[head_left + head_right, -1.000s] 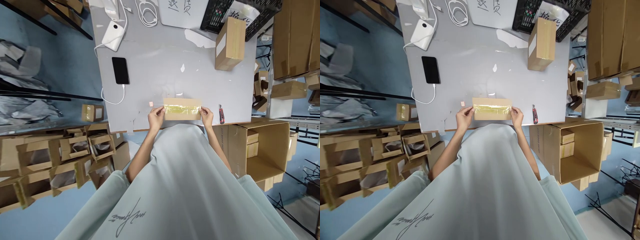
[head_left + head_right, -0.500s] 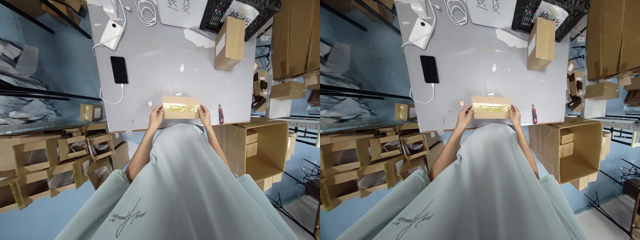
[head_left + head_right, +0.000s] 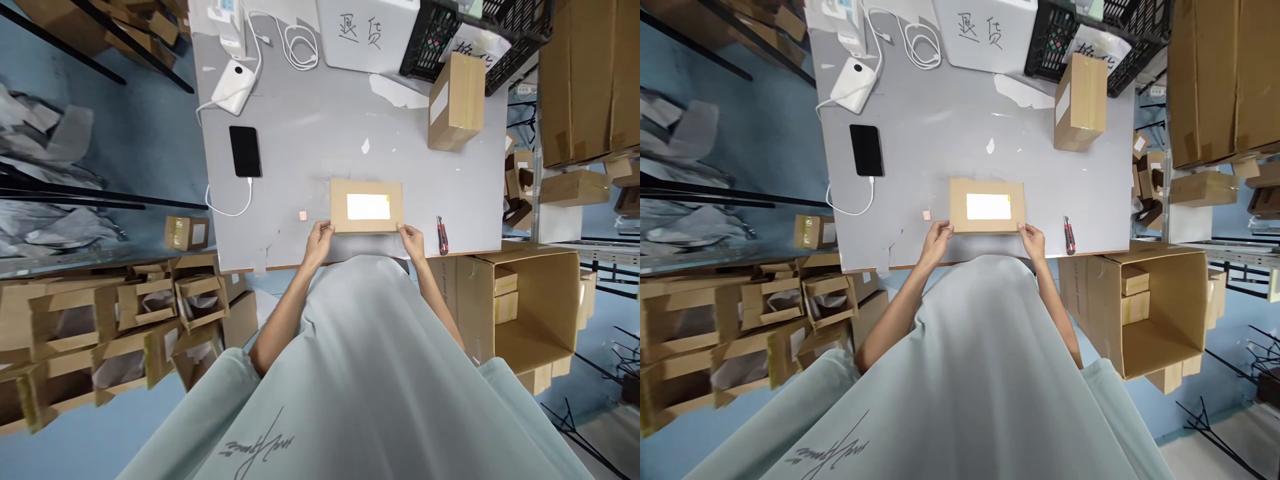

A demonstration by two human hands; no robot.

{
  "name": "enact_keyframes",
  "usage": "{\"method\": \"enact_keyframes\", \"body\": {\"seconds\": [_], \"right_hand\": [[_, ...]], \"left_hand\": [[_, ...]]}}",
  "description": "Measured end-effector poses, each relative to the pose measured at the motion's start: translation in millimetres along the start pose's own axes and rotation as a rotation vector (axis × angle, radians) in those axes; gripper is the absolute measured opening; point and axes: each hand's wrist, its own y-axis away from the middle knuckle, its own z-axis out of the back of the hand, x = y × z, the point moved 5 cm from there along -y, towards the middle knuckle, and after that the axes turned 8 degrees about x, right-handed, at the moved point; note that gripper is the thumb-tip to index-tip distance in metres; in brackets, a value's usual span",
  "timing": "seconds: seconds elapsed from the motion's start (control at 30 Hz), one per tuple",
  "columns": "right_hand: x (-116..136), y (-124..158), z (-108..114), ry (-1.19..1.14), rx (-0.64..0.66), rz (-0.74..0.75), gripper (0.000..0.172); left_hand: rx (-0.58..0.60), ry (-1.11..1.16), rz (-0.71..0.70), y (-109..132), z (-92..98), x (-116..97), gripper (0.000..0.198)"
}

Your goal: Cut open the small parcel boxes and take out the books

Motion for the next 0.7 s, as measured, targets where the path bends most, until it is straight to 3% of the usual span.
{"method": "enact_keyframes", "body": {"seconds": [0.13, 0.27, 0.53, 0.7], "right_hand": [[-26.7, 5.1, -9.2, -0.019, 0.069, -0.018, 0.075], [-37.8, 5.9, -11.0, -0.001, 0.073, 0.005, 0.073], [-43.7, -8.5, -5.2, 0.084, 0.010, -0.028, 0.089], [-38.0, -5.6, -3.7, 0.080, -0.010, -0.004, 0.089]], "left_hand": [[0.028, 0.077, 0.076, 2.7, -7.4, 14.0, 0.029], [0.004, 0.108, 0.085, 1.3, -8.6, 20.8, 0.030], [0.007, 0.188, 0.097, -13.8, -4.0, 30.8, 0.042], [0.002, 0.139, 0.087, -32.2, -6.3, 39.0, 0.052]]}}
